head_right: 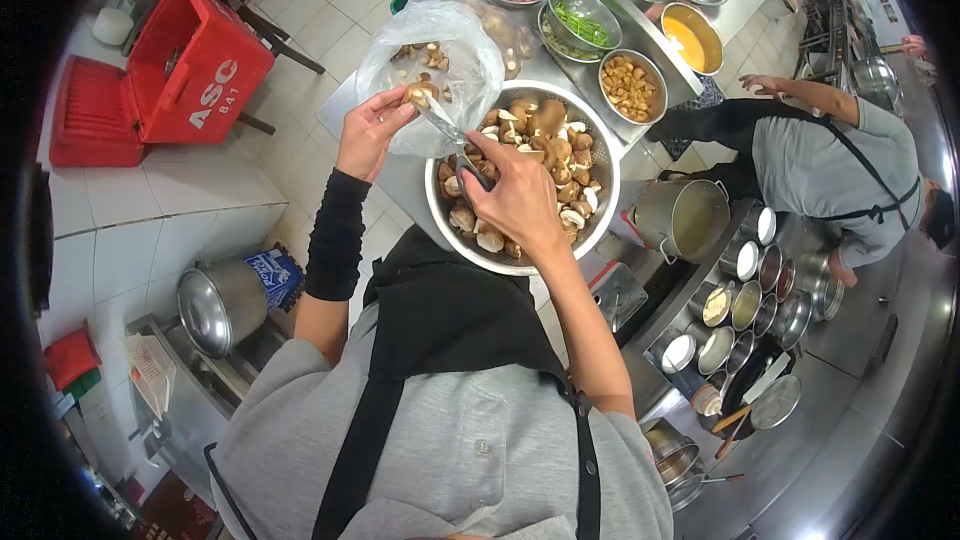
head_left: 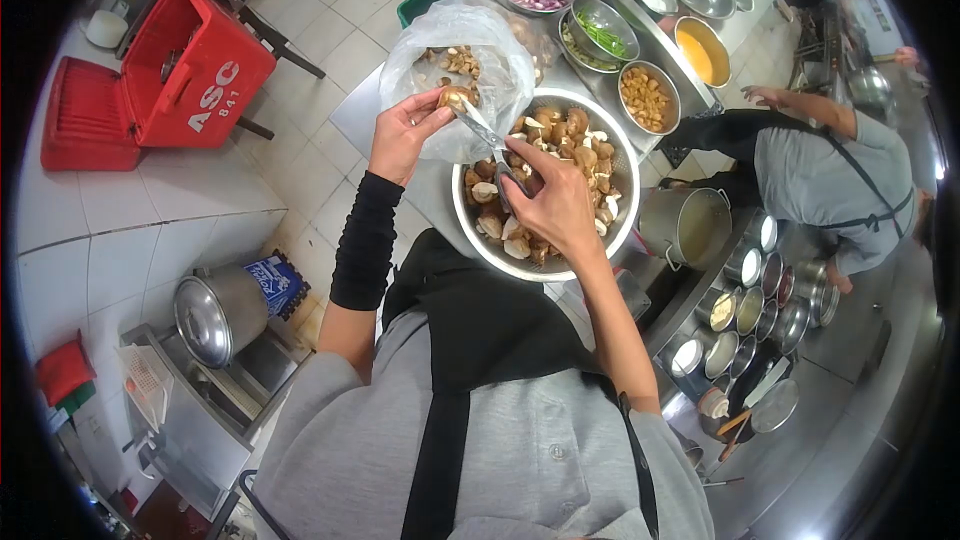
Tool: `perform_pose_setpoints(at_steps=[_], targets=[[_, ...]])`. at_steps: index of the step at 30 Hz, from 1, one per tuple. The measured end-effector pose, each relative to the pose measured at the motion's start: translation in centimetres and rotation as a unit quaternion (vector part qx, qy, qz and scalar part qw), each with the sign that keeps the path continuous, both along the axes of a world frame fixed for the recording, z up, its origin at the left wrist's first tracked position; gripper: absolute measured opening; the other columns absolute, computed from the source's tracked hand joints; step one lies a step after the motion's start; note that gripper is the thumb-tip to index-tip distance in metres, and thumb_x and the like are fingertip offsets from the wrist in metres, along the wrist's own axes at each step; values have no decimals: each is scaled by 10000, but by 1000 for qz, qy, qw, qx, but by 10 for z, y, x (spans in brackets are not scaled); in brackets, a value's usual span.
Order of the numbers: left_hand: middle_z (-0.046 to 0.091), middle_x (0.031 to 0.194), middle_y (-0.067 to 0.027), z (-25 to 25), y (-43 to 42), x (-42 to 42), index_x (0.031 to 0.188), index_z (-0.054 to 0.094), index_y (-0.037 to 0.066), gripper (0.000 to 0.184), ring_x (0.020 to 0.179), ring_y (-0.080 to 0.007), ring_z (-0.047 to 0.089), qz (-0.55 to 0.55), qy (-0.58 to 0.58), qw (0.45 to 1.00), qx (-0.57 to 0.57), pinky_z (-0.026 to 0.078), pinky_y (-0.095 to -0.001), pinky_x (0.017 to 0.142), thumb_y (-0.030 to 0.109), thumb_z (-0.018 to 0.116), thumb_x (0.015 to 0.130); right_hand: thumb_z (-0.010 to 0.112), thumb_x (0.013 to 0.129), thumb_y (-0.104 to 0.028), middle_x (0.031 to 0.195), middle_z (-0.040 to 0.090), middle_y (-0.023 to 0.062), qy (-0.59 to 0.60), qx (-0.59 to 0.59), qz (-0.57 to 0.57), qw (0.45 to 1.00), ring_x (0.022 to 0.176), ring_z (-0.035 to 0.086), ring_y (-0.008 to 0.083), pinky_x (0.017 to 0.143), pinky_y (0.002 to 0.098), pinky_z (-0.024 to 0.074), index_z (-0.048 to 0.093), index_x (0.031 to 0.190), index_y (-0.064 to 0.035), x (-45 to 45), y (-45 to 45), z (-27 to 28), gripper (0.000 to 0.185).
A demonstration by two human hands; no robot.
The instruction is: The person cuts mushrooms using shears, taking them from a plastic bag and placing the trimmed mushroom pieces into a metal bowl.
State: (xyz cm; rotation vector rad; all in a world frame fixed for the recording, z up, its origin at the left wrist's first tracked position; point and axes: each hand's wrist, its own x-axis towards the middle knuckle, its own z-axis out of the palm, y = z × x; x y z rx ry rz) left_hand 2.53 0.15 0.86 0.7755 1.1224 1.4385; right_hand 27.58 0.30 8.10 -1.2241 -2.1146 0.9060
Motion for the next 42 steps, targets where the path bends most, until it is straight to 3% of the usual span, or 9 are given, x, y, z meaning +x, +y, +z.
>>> perform_pose_setpoints(at_steps=[7,12,17,24,27,28,33,37,42], targets=[[682,1255,-200,-13,6,-13,1330,578,-138,374,1119,-242,694,30,-14,989,-145,549,-363,1030,31,633,1001,761,865,-179,725,697,204,-37,-149,16,988,593,616,235,657,392,507,741,1270,-94,0,24,-26,415],[683,1264,-189,-2,7,-5,1341,572,-138,379,1105,-232,694,89,-13,988,-124,567,-354,990,17,617,999,806,843,-230,641,587,27,79,-219,-57,971,591,503,99,580,289,404,728,1243,-58,12,0,-29,442],[689,1266,-175,8,0,37,1363,577,-130,397,1094,-207,693,1,-11,995,-95,569,-334,975,28,626,1002,841,826,-238,661,474,-55,130,-256,-84,954,617,425,57,574,254,324,713,1246,-55,42,-33,-23,476],[742,1114,-132,17,-16,110,1248,672,-125,295,971,-188,731,-195,29,970,-140,582,-288,878,0,620,986,798,853,-130,749,529,-63,134,-273,-145,942,678,449,51,630,232,345,687,1286,-24,92,-73,-27,459],[741,1089,-126,18,-12,120,1170,706,-123,234,951,-177,726,-282,68,944,-158,591,-271,875,7,630,991,858,818,-169,679,410,-87,188,-302,-186,916,623,361,39,572,232,272,720,1224,-41,109,-95,-38,447],[740,1084,-124,17,-10,123,1162,708,-122,227,944,-173,724,-309,63,933,-172,592,-267,874,12,635,994,828,848,-127,718,581,-61,177,-306,-188,916,660,488,25,598,218,367,713,1249,-18,115,-100,-37,431],[732,1054,-109,4,-1,124,1149,698,-114,230,933,-149,716,-368,0,897,-244,592,-256,874,59,671,999,741,899,-14,1008,774,71,259,-330,-213,882,880,666,44,753,213,504,679,1335,1,123,-119,-49,440],[733,1046,-88,27,1,119,1232,680,-108,284,932,-140,713,-398,62,884,-237,585,-240,871,58,664,1002,708,912,30,1011,775,54,291,-373,-230,851,902,680,54,786,198,509,665,1359,9,123,-125,-52,450],[689,1006,-113,13,-20,126,1249,718,28,331,917,-219,700,-309,333,890,-39,552,-348,845,69,711,921,703,934,29,818,628,-42,287,-272,-275,876,719,537,22,630,196,409,665,1347,25,138,-139,-77,415]])
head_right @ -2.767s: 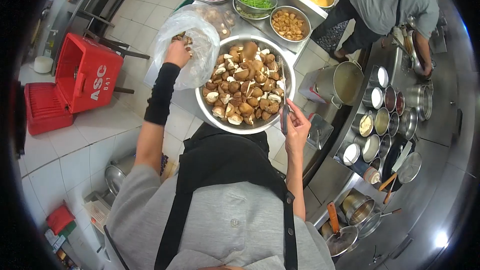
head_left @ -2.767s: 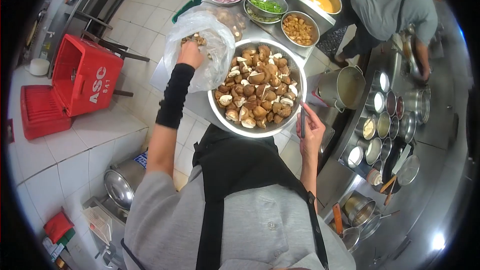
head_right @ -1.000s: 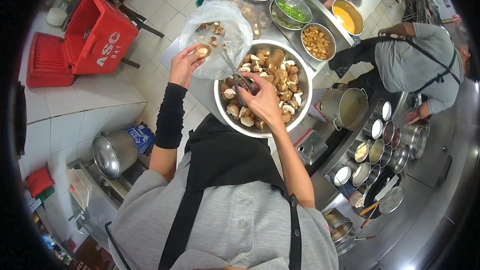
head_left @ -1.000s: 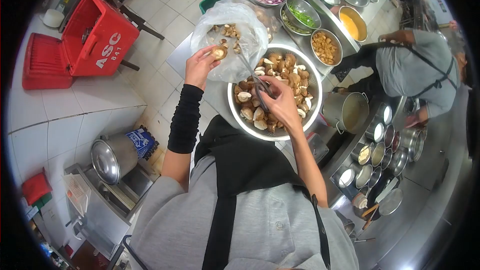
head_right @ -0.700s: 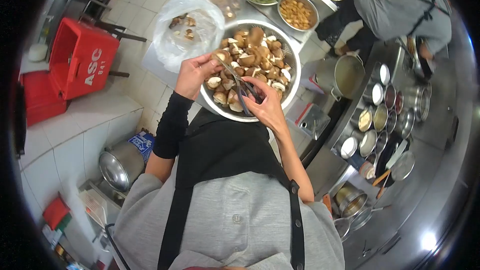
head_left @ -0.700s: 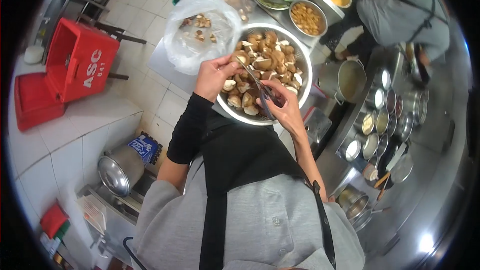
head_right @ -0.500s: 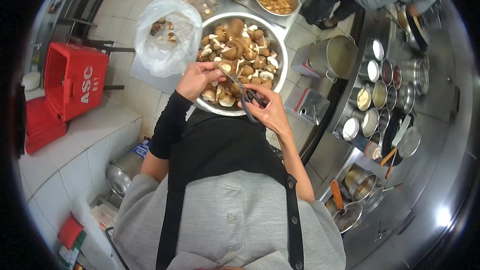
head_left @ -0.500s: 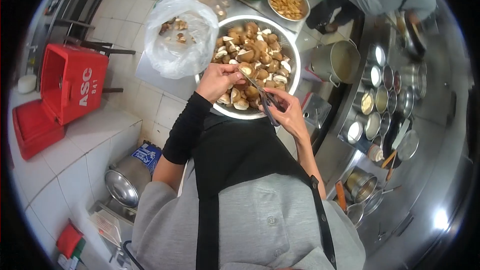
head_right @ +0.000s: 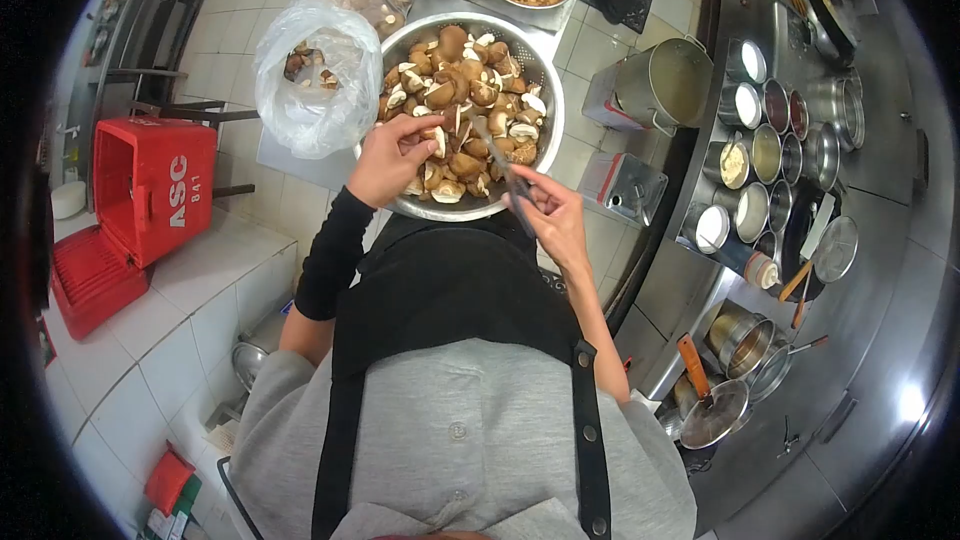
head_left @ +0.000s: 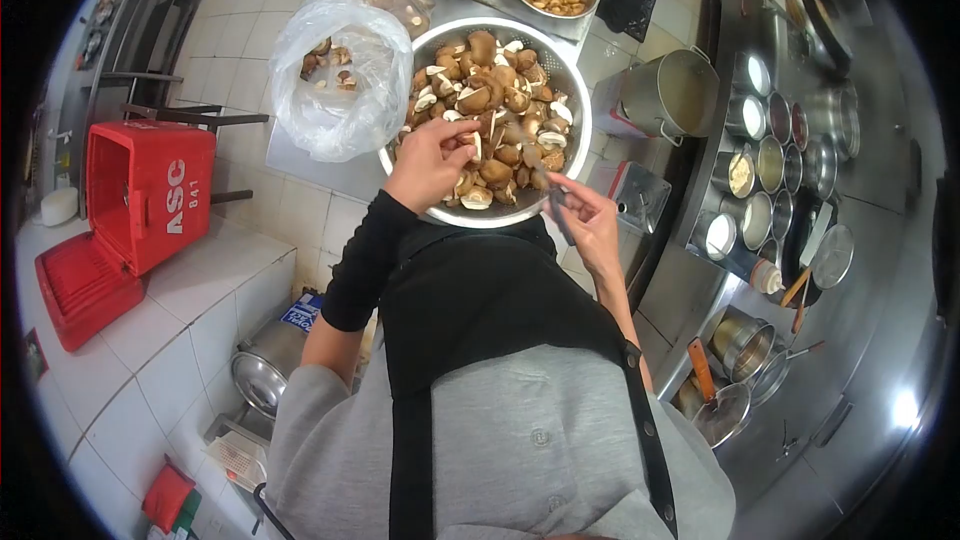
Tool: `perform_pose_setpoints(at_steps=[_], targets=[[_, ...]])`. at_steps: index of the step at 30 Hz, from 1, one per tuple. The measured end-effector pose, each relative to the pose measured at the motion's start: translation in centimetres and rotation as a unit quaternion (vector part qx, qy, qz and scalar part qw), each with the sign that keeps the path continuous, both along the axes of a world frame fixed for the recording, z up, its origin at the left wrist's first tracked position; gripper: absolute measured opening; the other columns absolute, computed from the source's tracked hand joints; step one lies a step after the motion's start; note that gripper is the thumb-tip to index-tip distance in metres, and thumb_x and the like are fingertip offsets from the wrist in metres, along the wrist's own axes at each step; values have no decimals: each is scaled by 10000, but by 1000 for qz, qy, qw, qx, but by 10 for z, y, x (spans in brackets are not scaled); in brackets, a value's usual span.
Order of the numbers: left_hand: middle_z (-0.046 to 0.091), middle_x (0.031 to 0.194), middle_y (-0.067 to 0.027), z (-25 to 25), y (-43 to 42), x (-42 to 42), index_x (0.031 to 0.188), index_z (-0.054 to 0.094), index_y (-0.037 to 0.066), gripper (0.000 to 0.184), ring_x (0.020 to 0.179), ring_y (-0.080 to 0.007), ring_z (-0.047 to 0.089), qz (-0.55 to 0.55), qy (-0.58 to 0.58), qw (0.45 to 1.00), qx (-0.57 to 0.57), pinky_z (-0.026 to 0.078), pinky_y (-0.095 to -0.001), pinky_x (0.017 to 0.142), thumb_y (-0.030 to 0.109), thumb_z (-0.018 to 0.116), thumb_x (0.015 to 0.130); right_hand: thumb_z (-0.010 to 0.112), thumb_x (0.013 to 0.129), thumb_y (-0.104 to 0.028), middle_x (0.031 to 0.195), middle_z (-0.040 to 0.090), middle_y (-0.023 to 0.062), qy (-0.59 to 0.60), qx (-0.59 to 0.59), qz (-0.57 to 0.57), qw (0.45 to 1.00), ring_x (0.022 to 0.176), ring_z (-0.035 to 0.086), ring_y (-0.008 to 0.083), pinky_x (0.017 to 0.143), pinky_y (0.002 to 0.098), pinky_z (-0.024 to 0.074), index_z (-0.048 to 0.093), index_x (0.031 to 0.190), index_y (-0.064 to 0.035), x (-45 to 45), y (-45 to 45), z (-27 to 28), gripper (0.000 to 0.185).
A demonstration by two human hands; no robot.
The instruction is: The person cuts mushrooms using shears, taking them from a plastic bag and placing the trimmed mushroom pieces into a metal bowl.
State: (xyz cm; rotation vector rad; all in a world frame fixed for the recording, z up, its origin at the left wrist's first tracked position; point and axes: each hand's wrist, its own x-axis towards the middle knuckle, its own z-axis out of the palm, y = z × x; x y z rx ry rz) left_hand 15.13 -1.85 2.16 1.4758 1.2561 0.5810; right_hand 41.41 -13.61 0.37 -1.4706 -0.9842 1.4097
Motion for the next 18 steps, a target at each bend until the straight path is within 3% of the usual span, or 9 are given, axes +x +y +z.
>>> perform_pose_setpoints(at_steps=[3,4,7,8,9,12,15,17,18], targets=[[682,1159,-107,2,-10,20,1199,735,40,292,1026,-236,667,-58,74,961,259,534,-323,901,26,695,910,732,935,-23,855,656,-29,-7,66,-121,991,705,543,15,622,173,392,640,1367,23,4,-1,-20,444],[587,1360,-141,3,-13,32,1133,747,64,243,1277,-341,548,-85,60,975,196,435,-443,1085,62,694,896,731,937,-25,858,652,-32,-32,54,-137,989,705,539,17,625,175,397,640,1368,21,11,-1,-31,443],[455,1533,-133,5,-14,64,1126,752,101,235,1465,-424,350,-101,227,894,373,268,-587,1187,140,702,900,668,960,27,881,657,-13,-74,43,-149,985,739,562,29,634,190,437,619,1387,26,15,2,-44,429],[371,1613,-123,-19,-9,70,1116,750,119,243,1542,-500,146,-135,232,891,366,94,-695,1201,223,702,902,667,962,26,898,672,-3,-74,47,-151,985,753,575,32,642,191,446,619,1386,26,12,4,-45,427],[365,1627,-114,-22,-6,74,1241,714,137,356,1548,-518,124,-174,324,852,372,81,-715,1208,265,698,909,667,963,26,915,687,7,-72,53,-154,984,766,587,35,650,192,455,620,1385,25,9,7,-46,425],[346,1634,-129,-23,-7,76,1445,594,141,551,1553,-528,99,-195,283,858,383,42,-734,1212,302,685,927,668,962,29,951,714,37,-112,61,-139,982,794,618,51,678,202,481,620,1381,31,5,4,-43,422],[427,1562,-164,-5,-5,63,1399,613,99,512,1538,-474,217,-117,197,887,400,146,-656,1235,273,698,926,670,959,30,930,703,33,-128,60,-140,980,784,619,56,676,200,480,621,1386,23,-2,2,-40,431],[502,1482,-168,3,12,39,1329,643,79,441,1442,-450,386,-37,118,907,402,299,-582,1199,170,709,903,667,959,32,916,697,27,-151,55,-138,977,770,610,52,658,198,467,624,1389,17,-3,1,-34,433],[596,1348,-171,12,22,23,1166,696,40,287,1263,-398,555,27,88,904,418,459,-497,1075,66,682,880,662,958,40,890,682,13,-155,57,-137,977,743,585,42,632,196,444,624,1393,15,-3,1,-30,438]])
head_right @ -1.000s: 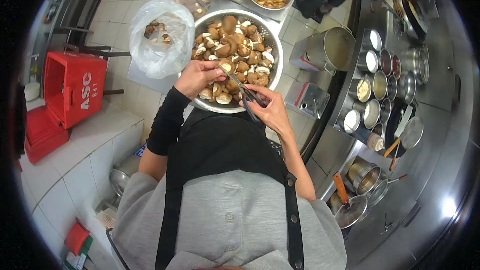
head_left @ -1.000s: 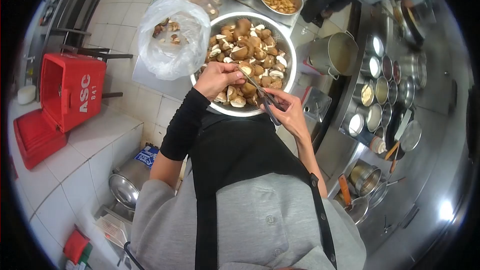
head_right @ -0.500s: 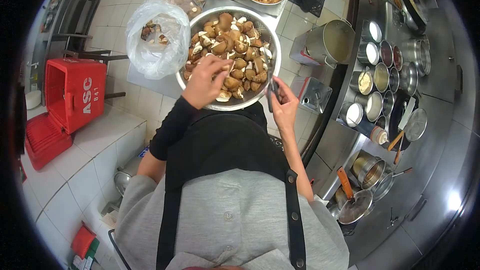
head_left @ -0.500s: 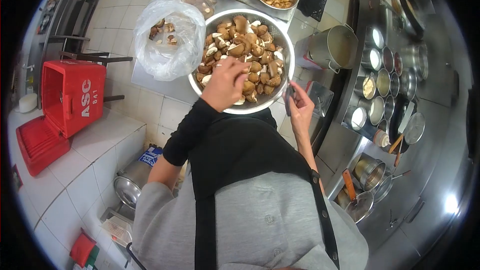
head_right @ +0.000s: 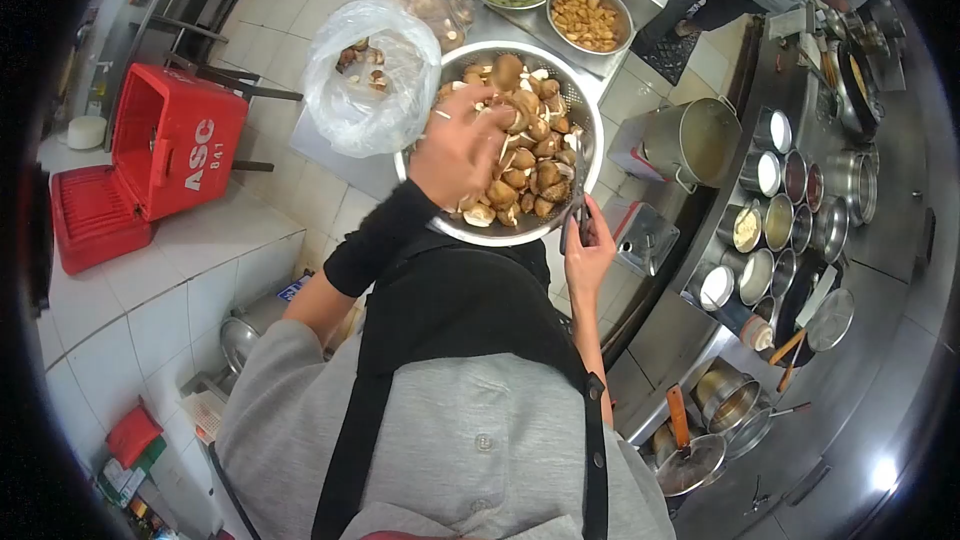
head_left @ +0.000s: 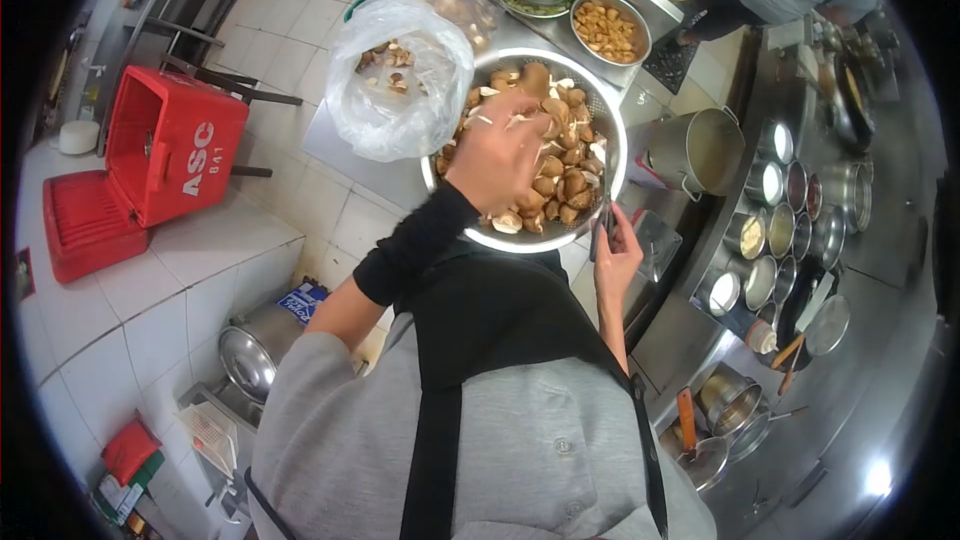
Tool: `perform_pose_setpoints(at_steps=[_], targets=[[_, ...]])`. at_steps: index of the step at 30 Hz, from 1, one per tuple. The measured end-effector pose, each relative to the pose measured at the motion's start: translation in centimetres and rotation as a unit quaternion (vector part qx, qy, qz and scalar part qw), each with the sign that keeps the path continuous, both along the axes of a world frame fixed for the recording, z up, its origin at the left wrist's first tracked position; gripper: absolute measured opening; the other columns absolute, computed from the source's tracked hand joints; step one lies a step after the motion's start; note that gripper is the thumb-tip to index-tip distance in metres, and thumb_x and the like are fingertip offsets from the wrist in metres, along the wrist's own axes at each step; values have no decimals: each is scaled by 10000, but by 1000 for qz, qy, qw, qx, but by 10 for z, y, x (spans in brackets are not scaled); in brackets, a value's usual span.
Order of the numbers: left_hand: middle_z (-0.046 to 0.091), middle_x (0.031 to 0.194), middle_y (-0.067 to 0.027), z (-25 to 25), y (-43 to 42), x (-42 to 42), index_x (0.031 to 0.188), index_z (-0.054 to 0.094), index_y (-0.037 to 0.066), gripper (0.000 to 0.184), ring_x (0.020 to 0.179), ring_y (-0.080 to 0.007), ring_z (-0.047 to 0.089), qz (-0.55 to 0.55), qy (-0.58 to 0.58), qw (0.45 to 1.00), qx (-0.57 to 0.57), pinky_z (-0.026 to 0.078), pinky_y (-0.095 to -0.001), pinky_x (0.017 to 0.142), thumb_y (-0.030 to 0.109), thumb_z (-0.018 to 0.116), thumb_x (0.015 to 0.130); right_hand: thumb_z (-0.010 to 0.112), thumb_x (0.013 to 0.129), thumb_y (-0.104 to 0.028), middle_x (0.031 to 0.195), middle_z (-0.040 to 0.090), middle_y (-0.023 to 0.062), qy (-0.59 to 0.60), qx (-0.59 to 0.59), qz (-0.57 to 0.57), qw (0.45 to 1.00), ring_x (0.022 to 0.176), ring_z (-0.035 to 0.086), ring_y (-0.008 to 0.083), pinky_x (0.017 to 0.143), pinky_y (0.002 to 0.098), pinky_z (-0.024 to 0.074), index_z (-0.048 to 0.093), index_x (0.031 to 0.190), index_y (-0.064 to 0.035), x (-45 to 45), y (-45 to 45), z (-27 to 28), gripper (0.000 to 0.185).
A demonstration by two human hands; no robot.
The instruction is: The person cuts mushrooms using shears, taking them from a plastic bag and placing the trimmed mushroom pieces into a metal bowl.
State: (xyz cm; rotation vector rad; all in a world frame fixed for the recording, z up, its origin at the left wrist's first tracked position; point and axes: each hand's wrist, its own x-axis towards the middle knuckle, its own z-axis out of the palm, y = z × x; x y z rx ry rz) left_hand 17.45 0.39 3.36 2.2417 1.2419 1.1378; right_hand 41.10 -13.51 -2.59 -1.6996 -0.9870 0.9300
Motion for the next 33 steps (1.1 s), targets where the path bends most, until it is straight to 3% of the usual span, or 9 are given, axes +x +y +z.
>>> perform_pose_setpoints(at_steps=[3,8,14,17,19,22,25,28,33], targets=[[685,901,-144,-25,48,-72,873,689,33,100,840,-345,684,159,3,987,30,547,-438,792,-1,596,855,663,954,45,869,665,-2,3,58,-22,998,722,562,36,615,195,427,623,1394,15,-1,4,3,443],[697,998,-178,-28,93,-162,997,726,45,203,920,-369,674,417,173,883,128,527,-475,866,76,667,805,658,956,54,837,608,-28,-43,74,-11,996,708,526,28,623,194,426,626,1395,5,2,20,30,444],[741,945,-229,-103,168,-273,1000,749,-5,318,954,-367,729,370,170,896,-179,558,-437,879,190,690,754,664,955,49,852,594,-40,-8,81,0,997,722,507,15,606,184,391,628,1396,5,-2,40,39,445],[698,640,-176,-21,186,-264,830,762,11,277,761,-347,750,337,39,903,-263,585,-416,791,233,624,738,668,955,42,838,581,-48,-13,78,9,997,713,491,11,595,183,373,631,1396,3,-2,44,34,445],[699,626,-144,14,202,-263,854,758,17,276,733,-325,751,328,57,911,-243,585,-410,777,219,598,755,671,953,37,824,572,-52,-8,82,12,997,708,483,10,589,183,365,633,1398,2,-5,46,30,447],[744,793,-198,71,170,-221,990,741,5,337,889,-344,755,309,31,917,-250,575,-439,856,248,624,788,666,954,43,813,566,-57,2,79,7,997,706,482,12,593,184,371,628,1403,2,-7,47,27,453],[732,1064,-274,9,155,-218,1170,684,7,452,1101,-385,704,395,215,868,-210,535,-486,969,293,666,821,665,955,44,816,561,-62,32,75,-20,996,691,471,11,589,184,369,625,1408,2,-8,47,18,456],[673,1266,-265,-29,125,-222,1300,619,72,554,1183,-454,636,413,205,826,-324,494,-525,1031,304,759,817,667,955,42,818,557,-63,5,54,-5,999,676,456,6,581,178,352,623,1408,4,-11,44,28,456],[705,1112,-239,2,79,-187,1307,625,48,512,1058,-420,672,350,197,914,57,521,-467,968,213,759,841,669,955,40,799,540,-69,15,71,15,997,661,435,0,569,177,325,626,1405,-1,-12,46,27,454]])
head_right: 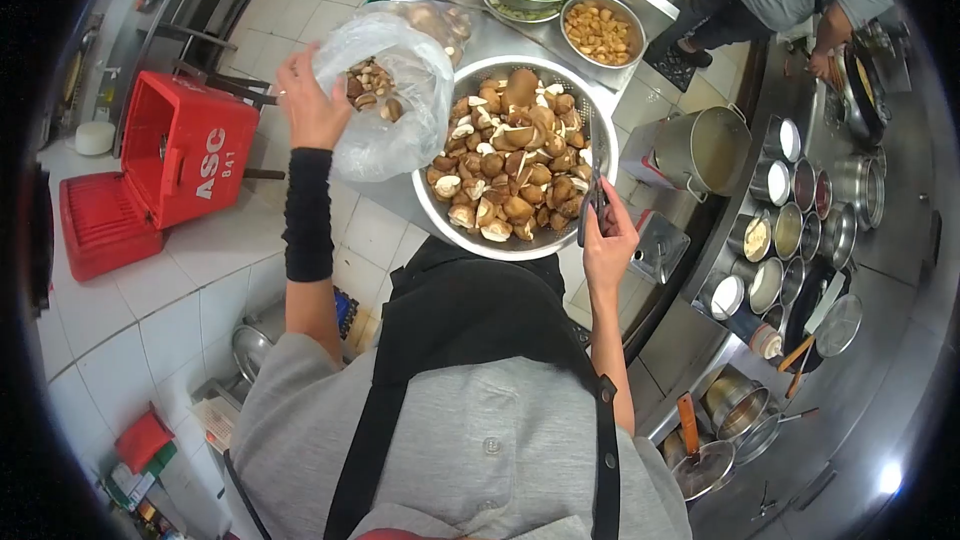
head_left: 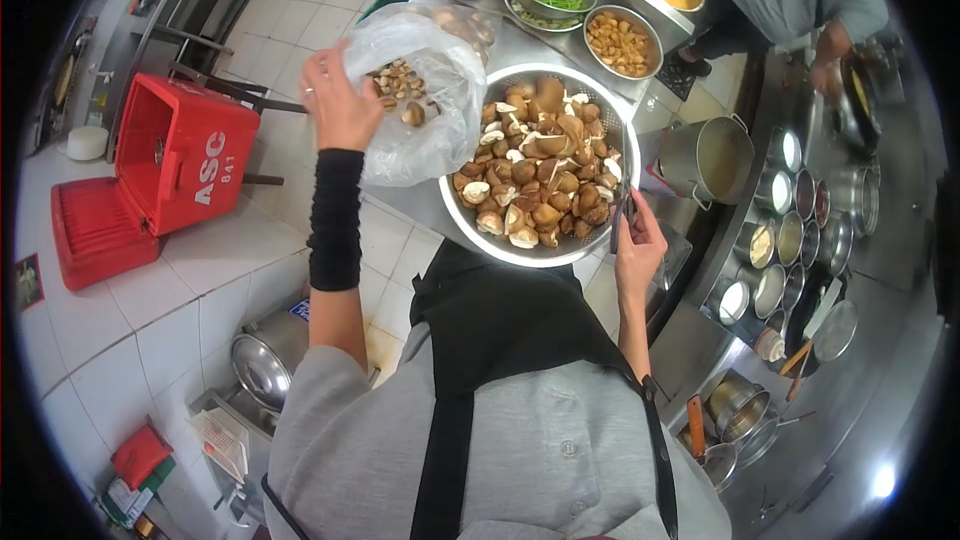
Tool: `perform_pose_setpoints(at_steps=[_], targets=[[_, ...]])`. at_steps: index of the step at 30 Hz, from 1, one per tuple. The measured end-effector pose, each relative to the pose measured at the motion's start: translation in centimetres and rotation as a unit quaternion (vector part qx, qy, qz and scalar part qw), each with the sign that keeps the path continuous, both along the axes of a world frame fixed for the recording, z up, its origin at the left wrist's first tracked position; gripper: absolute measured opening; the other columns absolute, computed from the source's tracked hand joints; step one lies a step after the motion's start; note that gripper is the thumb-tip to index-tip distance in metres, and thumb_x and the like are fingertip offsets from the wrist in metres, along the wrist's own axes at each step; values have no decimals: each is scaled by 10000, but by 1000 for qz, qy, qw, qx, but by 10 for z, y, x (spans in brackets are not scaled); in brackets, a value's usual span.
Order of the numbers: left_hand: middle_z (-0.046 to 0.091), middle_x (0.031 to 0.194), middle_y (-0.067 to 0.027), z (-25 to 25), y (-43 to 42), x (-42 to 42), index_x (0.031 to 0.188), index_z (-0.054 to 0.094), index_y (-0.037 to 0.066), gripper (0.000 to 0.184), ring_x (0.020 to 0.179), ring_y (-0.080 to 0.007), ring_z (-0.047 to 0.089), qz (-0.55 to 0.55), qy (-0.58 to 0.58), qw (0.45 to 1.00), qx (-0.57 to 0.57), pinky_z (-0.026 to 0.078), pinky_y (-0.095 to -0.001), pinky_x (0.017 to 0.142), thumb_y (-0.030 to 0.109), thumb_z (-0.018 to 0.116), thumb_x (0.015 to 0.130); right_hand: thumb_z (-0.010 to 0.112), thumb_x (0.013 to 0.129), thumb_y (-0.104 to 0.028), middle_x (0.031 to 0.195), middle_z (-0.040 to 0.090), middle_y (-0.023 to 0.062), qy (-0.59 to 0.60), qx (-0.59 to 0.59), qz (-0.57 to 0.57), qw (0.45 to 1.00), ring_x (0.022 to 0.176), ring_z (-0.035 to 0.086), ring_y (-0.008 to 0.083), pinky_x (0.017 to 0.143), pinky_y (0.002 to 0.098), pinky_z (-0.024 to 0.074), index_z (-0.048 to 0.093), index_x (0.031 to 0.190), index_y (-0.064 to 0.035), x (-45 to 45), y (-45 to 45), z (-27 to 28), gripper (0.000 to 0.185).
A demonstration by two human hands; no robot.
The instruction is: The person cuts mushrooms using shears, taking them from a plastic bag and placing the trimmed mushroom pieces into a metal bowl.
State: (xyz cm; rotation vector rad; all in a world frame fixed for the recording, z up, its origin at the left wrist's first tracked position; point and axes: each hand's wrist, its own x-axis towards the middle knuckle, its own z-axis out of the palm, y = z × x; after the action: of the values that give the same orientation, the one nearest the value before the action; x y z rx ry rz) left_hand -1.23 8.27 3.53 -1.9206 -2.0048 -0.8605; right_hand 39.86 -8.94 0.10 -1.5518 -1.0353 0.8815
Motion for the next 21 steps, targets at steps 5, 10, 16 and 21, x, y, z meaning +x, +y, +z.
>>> perform_pose_setpoints(at_steps=[5,10,16,21], targets=[[715,1029,-244,-58,4,10,1125,723,20,265,1028,-393,685,-93,-182,936,-288,539,-439,939,68,672,870,674,944,49,812,562,-62,2,10,26,1000,672,463,3,585,177,347,622,1408,5,-11,10,26,469],[640,1220,-227,-131,8,11,1049,769,63,243,1151,-430,645,-112,-46,889,-441,535,-491,998,38,693,820,695,921,57,886,653,-30,-5,20,85,996,691,537,14,613,178,425,635,1401,-13,-23,16,43,489],[671,1206,-245,-90,-25,18,1094,761,47,298,1127,-415,658,-80,-169,914,-359,524,-460,1006,27,661,814,763,869,-9,750,625,-42,-52,-4,188,981,617,477,18,568,201,393,683,1354,-64,-51,20,68,495],[697,1195,-244,-95,-38,8,1210,732,72,380,1150,-416,651,-60,-146,942,-298,507,-461,1035,57,650,839,782,858,-96,764,679,30,-110,29,267,957,593,526,82,585,255,454,706,1309,-76,-89,36,81,458]])
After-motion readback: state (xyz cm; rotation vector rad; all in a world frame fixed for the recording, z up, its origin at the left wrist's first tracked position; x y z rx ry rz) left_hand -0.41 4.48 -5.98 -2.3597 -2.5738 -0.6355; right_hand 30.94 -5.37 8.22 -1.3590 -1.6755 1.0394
